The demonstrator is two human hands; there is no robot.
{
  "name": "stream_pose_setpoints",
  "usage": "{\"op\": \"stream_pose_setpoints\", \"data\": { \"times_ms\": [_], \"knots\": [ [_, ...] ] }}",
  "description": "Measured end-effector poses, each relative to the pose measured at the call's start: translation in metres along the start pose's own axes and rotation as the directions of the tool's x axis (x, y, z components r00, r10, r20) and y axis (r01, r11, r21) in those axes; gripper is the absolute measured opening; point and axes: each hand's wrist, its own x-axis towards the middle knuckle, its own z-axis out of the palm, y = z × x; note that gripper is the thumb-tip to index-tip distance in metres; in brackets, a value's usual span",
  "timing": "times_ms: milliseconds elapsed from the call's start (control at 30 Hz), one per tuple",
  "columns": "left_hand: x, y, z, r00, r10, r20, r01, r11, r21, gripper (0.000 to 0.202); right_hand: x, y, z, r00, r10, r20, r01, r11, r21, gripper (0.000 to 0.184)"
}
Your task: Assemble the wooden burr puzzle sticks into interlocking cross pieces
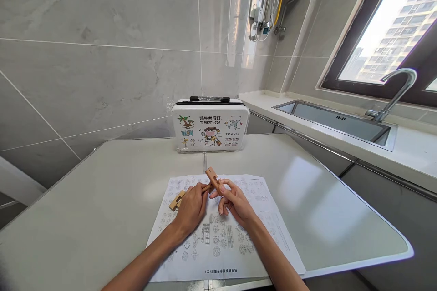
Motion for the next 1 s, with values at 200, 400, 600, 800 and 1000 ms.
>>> {"op": "stream_pose_setpoints", "data": {
  "times_ms": [200,400,600,800,1000],
  "knots": [
    [0.0,0.004,-0.001,0.999,0.042,0.013,-0.044,0.991,0.124,0.023,0.0,0.0,0.004,0.998,-0.039,-0.046,0.038,0.999,-0.023,0.045],
    [0.0,0.005,0.0,0.996,0.086,-0.001,-0.085,0.987,0.136,0.02,0.002,0.005,0.005,0.997,-0.013,-0.078,0.008,0.998,-0.06,0.052],
    [-0.002,0.004,0.001,0.997,0.073,-0.021,-0.071,0.994,0.085,0.014,0.003,0.01,0.003,0.998,0.003,-0.059,-0.008,0.997,-0.072,0.05],
    [-0.004,0.001,0.004,1.0,0.022,0.007,-0.022,0.999,-0.038,0.012,0.001,0.01,0.005,0.999,0.006,-0.032,-0.011,0.992,-0.13,0.051],
    [-0.005,0.008,-0.002,0.995,-0.093,0.021,0.095,0.958,-0.27,0.014,0.0,0.006,0.007,1.0,0.01,0.003,-0.009,0.99,-0.141,0.047]
  ]
}}
